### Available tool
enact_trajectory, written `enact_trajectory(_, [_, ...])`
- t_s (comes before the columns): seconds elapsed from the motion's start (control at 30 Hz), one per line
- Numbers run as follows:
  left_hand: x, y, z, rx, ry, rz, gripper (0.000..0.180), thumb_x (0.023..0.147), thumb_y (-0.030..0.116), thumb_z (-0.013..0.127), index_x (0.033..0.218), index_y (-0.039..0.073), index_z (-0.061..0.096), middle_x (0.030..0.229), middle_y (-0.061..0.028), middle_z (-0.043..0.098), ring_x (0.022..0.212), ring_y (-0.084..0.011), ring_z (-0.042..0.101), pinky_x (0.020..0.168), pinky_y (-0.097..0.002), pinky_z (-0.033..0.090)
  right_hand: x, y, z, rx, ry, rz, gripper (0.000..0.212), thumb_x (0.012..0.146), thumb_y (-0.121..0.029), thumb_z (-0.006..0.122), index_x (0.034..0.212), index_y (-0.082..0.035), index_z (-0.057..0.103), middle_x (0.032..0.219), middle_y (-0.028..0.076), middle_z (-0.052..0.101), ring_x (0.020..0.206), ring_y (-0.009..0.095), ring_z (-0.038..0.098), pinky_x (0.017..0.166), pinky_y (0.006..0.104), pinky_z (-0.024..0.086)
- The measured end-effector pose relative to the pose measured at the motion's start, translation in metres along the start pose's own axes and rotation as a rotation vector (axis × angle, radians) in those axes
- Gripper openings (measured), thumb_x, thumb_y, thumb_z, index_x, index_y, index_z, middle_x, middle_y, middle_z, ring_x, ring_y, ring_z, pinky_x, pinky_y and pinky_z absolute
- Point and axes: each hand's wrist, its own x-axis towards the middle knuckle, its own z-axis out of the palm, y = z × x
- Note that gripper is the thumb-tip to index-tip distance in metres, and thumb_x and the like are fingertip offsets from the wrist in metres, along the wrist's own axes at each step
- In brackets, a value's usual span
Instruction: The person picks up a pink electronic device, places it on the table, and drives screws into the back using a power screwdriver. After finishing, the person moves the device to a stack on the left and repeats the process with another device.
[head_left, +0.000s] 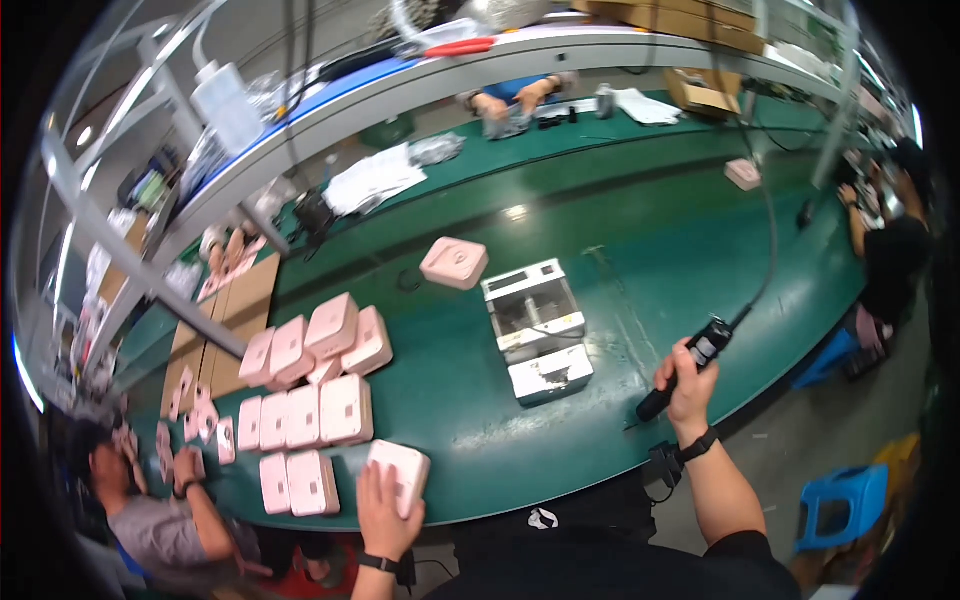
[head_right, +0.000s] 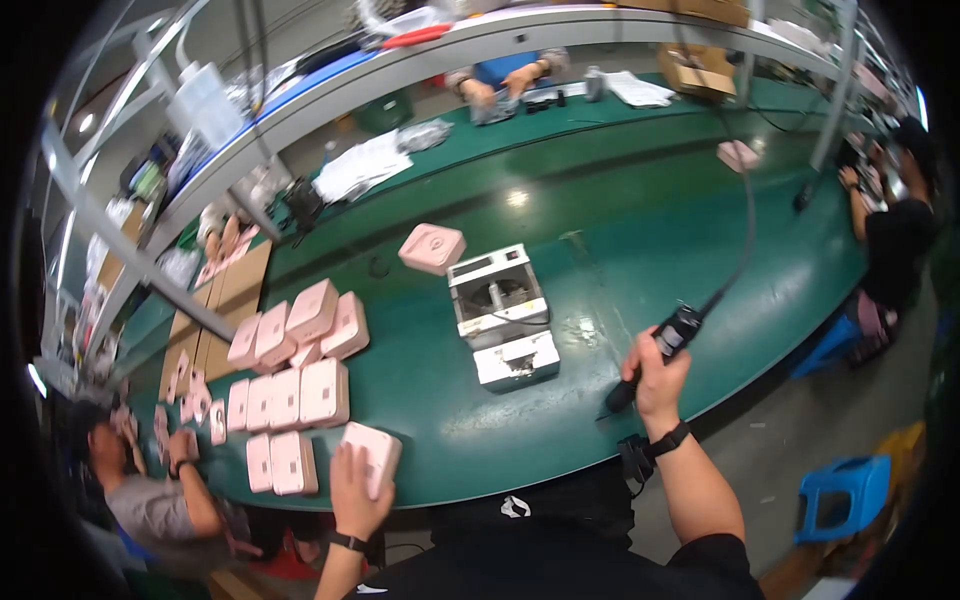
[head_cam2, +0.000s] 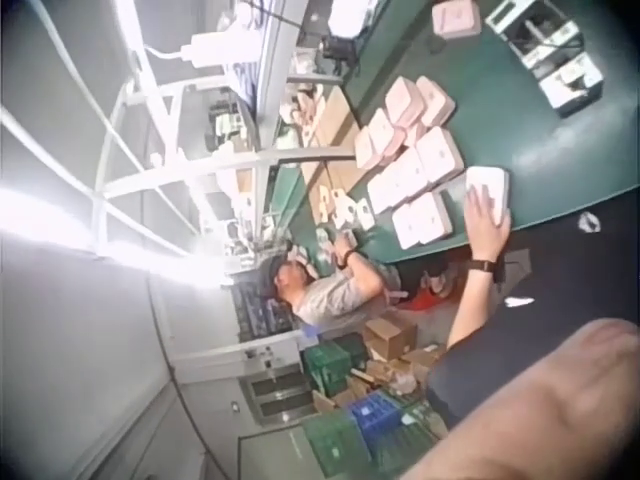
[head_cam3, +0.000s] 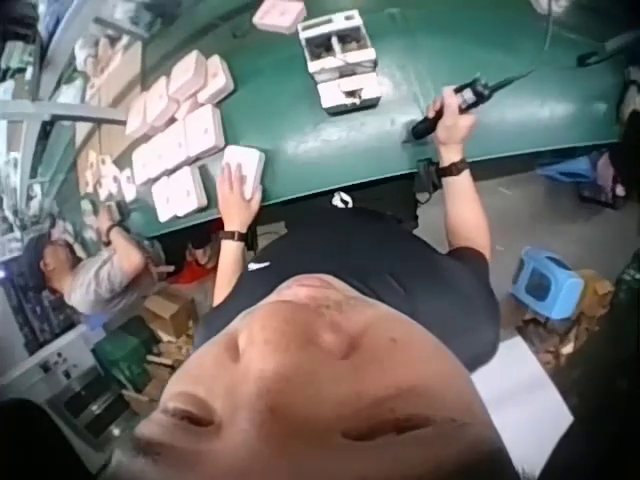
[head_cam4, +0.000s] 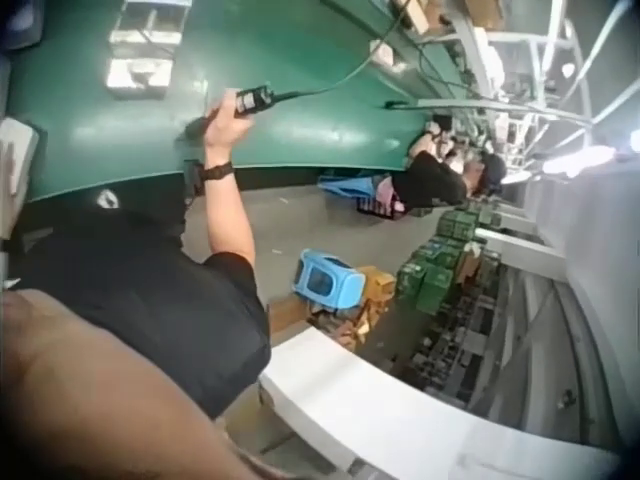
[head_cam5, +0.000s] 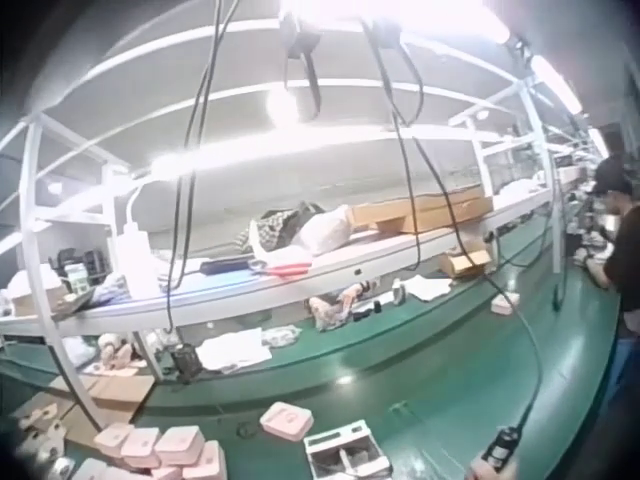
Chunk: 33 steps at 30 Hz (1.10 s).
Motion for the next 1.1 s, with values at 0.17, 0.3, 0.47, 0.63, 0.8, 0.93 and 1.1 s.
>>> enact_trajectory(0.17, [0.032,0.051,0.01,-0.142,-0.128,0.336,0.075,0.07,0.025,0.077,0.137,0.004,0.05,0.146,-0.0278,0.041,0.136,-0.0476,0.038,0.112,-0.0568,0.032,-0.004,-0.004,0.004,-0.122,0.011,-0.06,0.018,0.092,-0.018,0.063,0.09,-0.002,0.055,0.059,0.005,0.053,0.047,0.015,0.052,0.047,0.0296,0.043])
enact_trajectory(0.3, [0.062,0.078,0.026,-0.233,-0.179,0.546,0.072,0.07,0.028,0.079,0.134,0.008,0.054,0.146,-0.0263,0.042,0.136,-0.0462,0.039,0.112,-0.0569,0.032,-0.01,-0.011,0.006,-0.177,0.02,-0.087,0.018,0.092,-0.017,0.062,0.084,-0.001,0.056,0.058,0.005,0.056,0.048,0.015,0.055,0.048,0.0295,0.045])
enact_trajectory(0.47, [0.092,0.092,0.031,-0.298,-0.206,0.694,0.069,0.069,0.032,0.08,0.132,0.012,0.058,0.144,-0.0257,0.043,0.135,-0.0454,0.04,0.113,-0.0578,0.032,-0.013,-0.009,0.01,-0.132,0.058,-0.123,0.018,0.092,-0.015,0.061,0.083,-0.001,0.056,0.059,0.005,0.056,0.048,0.015,0.055,0.048,0.0298,0.046])
enact_trajectory(0.63, [0.092,0.092,0.022,-0.218,-0.127,0.662,0.076,0.067,0.037,0.085,0.133,0.012,0.057,0.144,-0.0284,0.041,0.134,-0.047,0.041,0.112,-0.0565,0.033,-0.015,-0.009,0.01,-0.143,0.103,-0.081,0.016,0.091,-0.013,0.062,0.083,-0.001,0.056,0.06,0.005,0.057,0.049,0.015,0.055,0.049,0.0302,0.046])
enact_trajectory(0.8, [0.051,0.097,0.027,-0.531,-0.098,0.254,0.093,0.06,0.033,0.092,0.139,0.01,0.048,0.145,-0.0306,0.038,0.132,-0.0484,0.042,0.109,-0.0527,0.039,-0.027,-0.024,0.011,-0.157,-0.037,-0.013,0.013,0.09,-0.01,0.065,0.087,-0.002,0.055,0.062,0.005,0.057,0.053,0.015,0.057,0.054,0.0305,0.049])
enact_trajectory(0.93, [0.046,0.083,0.066,-0.726,-0.101,0.238,0.09,0.063,0.024,0.088,0.141,0.007,0.045,0.146,-0.0279,0.038,0.131,-0.047,0.044,0.107,-0.051,0.042,-0.024,-0.022,0.014,-0.135,-0.298,0.047,0.017,0.088,-0.007,0.067,0.094,-0.003,0.052,0.067,0.005,0.059,0.057,0.016,0.06,0.058,0.0306,0.05])
enact_trajectory(1.1, [0.072,0.09,0.06,-0.664,-0.116,0.308,0.093,0.06,0.02,0.091,0.141,0.008,0.045,0.144,-0.0255,0.039,0.126,-0.0454,0.049,0.103,-0.0462,0.047,-0.021,-0.034,0.03,-0.261,-0.48,0.009,0.02,0.088,-0.007,0.067,0.096,-0.005,0.049,0.068,0.006,0.058,0.056,0.016,0.059,0.054,0.0322,0.049])
